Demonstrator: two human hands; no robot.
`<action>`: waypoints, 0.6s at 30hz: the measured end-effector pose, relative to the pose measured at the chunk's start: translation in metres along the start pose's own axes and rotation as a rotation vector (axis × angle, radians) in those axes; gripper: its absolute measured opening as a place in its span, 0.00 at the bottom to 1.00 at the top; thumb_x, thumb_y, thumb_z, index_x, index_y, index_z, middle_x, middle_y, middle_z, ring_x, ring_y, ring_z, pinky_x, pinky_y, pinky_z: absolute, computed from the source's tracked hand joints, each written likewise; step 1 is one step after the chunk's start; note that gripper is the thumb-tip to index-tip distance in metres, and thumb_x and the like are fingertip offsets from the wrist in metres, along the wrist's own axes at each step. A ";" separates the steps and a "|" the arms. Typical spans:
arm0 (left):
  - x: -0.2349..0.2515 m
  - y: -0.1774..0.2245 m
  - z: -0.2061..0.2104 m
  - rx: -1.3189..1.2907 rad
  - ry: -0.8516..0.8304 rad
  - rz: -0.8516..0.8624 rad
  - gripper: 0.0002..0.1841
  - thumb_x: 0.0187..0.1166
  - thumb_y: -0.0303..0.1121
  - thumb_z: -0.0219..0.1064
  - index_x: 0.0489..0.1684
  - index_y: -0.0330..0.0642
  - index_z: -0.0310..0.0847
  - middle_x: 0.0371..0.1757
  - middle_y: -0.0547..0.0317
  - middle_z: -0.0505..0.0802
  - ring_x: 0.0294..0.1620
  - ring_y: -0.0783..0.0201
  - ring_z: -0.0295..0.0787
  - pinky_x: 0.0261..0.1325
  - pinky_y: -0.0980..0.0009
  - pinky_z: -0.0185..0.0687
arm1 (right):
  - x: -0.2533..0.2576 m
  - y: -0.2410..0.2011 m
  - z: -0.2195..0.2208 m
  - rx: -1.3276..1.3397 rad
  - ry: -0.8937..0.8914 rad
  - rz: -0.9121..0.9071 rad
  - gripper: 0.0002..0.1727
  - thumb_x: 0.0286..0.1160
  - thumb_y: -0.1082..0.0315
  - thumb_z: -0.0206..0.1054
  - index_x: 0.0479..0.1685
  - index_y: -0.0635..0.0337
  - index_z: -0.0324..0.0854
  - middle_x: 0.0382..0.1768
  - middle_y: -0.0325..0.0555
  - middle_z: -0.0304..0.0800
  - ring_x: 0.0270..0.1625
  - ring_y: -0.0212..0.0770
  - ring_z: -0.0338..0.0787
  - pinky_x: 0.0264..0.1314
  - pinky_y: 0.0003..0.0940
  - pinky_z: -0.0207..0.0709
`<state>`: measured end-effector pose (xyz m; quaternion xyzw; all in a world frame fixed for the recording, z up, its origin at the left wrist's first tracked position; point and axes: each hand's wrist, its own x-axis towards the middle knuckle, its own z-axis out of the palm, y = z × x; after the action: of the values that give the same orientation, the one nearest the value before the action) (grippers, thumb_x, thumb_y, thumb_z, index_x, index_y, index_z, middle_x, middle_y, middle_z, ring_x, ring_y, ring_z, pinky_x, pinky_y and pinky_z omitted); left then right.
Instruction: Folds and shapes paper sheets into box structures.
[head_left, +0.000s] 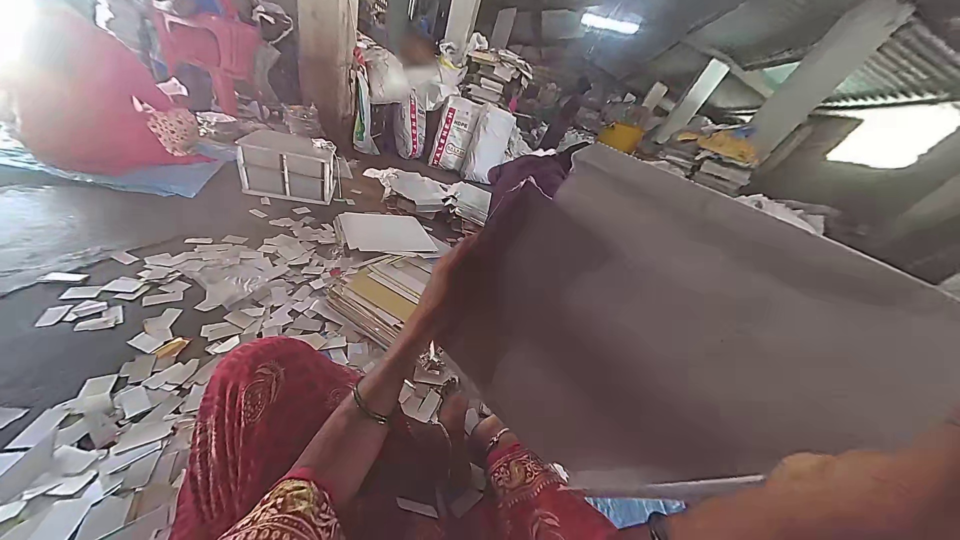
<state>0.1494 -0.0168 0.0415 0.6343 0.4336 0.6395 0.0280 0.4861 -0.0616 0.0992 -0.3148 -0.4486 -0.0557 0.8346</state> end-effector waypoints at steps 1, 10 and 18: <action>-0.001 0.001 -0.009 -0.074 0.006 -0.041 0.15 0.88 0.28 0.58 0.69 0.38 0.78 0.52 0.47 0.91 0.47 0.59 0.90 0.52 0.56 0.88 | 0.001 0.000 0.003 0.035 0.018 -0.021 0.30 0.81 0.62 0.70 0.67 0.83 0.68 0.57 0.55 0.86 0.62 0.37 0.87 0.71 0.34 0.80; 0.015 -0.011 -0.062 -0.639 -0.140 -0.294 0.09 0.89 0.32 0.56 0.54 0.43 0.82 0.39 0.66 0.93 0.37 0.74 0.91 0.43 0.73 0.91 | 0.014 0.065 0.013 0.138 0.029 0.078 0.40 0.75 0.65 0.75 0.78 0.83 0.59 0.61 0.56 0.86 0.64 0.41 0.89 0.71 0.37 0.83; -0.017 0.058 -0.060 -0.414 0.062 -0.445 0.20 0.93 0.34 0.52 0.80 0.40 0.67 0.65 0.61 0.87 0.59 0.76 0.85 0.62 0.78 0.81 | 0.027 0.070 0.011 -0.240 -0.423 -0.186 0.41 0.80 0.67 0.62 0.87 0.81 0.46 0.87 0.70 0.54 0.85 0.46 0.66 0.83 0.31 0.65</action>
<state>0.1328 -0.0941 0.0736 0.4845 0.4232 0.7115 0.2827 0.5206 0.0060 0.0918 -0.3736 -0.6302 -0.1179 0.6703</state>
